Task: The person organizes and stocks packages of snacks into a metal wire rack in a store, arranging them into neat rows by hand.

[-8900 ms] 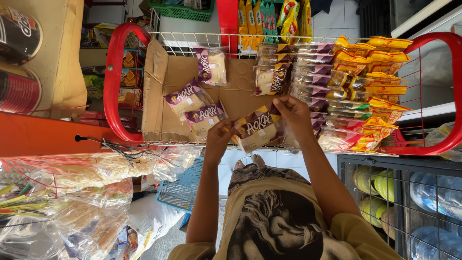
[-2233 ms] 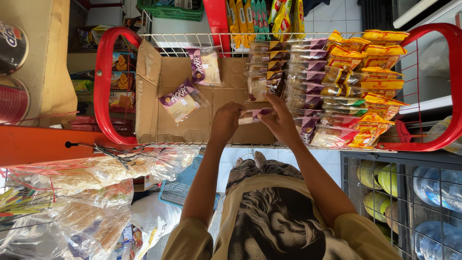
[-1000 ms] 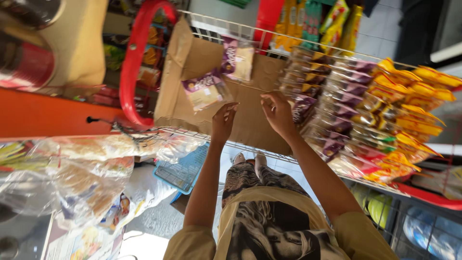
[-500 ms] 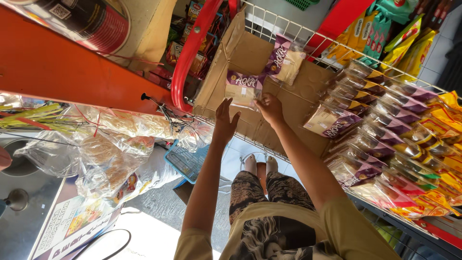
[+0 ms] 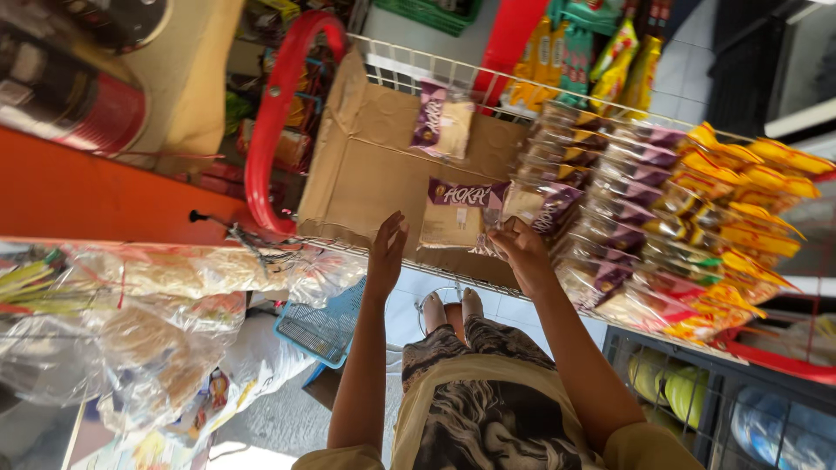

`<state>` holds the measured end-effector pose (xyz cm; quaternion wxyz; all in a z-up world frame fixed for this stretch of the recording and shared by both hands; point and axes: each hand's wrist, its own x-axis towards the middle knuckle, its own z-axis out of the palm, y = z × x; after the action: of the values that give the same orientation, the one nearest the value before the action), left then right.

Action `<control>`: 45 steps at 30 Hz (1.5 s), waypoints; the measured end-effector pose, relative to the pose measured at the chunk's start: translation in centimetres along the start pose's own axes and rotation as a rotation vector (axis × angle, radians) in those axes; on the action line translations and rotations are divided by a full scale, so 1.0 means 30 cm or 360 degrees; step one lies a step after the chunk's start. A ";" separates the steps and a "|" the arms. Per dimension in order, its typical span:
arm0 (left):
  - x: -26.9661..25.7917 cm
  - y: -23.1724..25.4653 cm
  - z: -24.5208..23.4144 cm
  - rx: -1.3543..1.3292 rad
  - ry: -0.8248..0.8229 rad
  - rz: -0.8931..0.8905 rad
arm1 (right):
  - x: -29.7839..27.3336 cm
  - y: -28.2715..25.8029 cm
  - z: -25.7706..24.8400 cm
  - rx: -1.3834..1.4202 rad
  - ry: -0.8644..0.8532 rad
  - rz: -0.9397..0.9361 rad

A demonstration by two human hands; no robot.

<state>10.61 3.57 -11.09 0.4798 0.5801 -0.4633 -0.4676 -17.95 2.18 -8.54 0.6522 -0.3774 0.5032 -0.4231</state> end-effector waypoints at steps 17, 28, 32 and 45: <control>0.030 0.206 0.307 -0.0654 -0.0529 -0.0255 | -0.280 -0.132 -0.208 0.0037 0.0335 0.0034; 0.014 0.245 0.332 -0.0801 -0.0426 -0.0123 | -0.300 -0.145 -0.229 0.0063 0.0260 0.0023; 0.022 0.271 0.320 -0.0765 -0.0391 -0.0071 | -0.279 -0.150 -0.226 -0.0029 0.0291 -0.0066; -0.063 0.504 0.411 0.0690 -0.0638 0.0648 | -0.310 -0.268 -0.124 -0.0849 0.0235 -0.0520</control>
<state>-3.14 2.25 2.81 0.3285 0.4609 -0.7428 -0.3578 -24.21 7.73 1.19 0.4153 -0.5792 0.5752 -0.4015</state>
